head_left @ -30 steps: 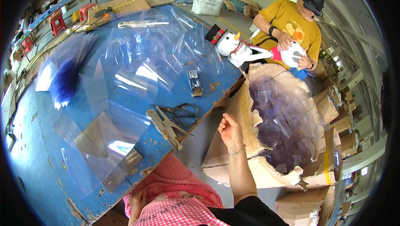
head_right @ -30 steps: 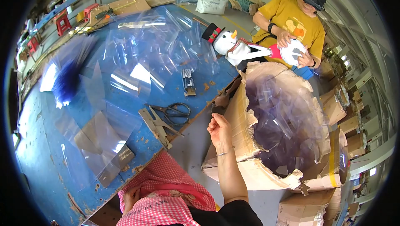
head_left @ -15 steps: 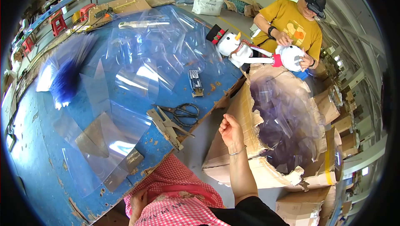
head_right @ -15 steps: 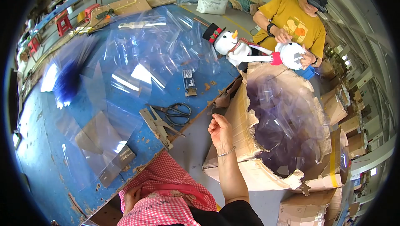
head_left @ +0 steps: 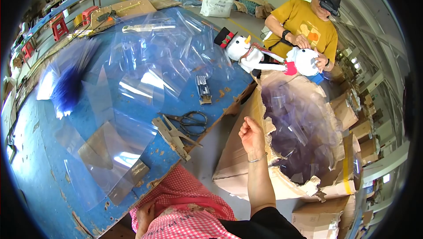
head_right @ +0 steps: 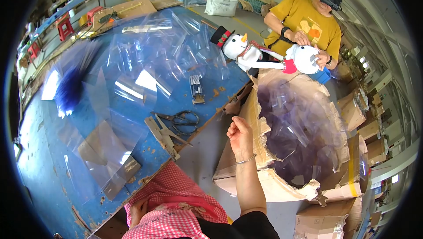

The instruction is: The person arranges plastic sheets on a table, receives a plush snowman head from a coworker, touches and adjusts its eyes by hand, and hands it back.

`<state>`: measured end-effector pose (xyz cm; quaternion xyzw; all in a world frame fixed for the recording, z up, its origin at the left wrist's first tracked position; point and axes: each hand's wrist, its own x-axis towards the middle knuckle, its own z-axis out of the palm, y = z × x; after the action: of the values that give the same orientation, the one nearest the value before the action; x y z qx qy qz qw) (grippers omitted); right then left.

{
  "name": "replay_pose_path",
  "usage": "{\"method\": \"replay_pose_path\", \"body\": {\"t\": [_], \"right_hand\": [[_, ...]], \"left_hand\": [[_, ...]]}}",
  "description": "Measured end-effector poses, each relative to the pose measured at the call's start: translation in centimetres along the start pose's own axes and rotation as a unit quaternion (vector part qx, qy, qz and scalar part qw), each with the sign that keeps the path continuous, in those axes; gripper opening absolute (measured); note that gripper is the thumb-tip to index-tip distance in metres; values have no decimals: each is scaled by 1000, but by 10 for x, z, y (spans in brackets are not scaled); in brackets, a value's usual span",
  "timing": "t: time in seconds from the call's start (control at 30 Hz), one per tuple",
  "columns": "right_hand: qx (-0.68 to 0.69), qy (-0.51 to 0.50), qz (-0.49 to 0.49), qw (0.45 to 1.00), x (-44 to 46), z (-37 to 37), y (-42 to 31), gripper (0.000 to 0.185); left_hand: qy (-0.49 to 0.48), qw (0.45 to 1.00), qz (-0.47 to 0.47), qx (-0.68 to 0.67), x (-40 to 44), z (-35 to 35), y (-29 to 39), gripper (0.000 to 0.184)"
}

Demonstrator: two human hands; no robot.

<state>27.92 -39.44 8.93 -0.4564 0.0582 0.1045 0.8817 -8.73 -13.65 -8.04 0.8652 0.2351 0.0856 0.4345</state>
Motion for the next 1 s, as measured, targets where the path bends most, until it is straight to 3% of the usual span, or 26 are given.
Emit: {"method": "replay_pose_path", "body": {"t": [1.0], "right_hand": [[-1, -16, 4, 1000, -9, -1, 1, 6]], "left_hand": [[2, 1000, -19, -11, -3, 3, -8, 16]]}}
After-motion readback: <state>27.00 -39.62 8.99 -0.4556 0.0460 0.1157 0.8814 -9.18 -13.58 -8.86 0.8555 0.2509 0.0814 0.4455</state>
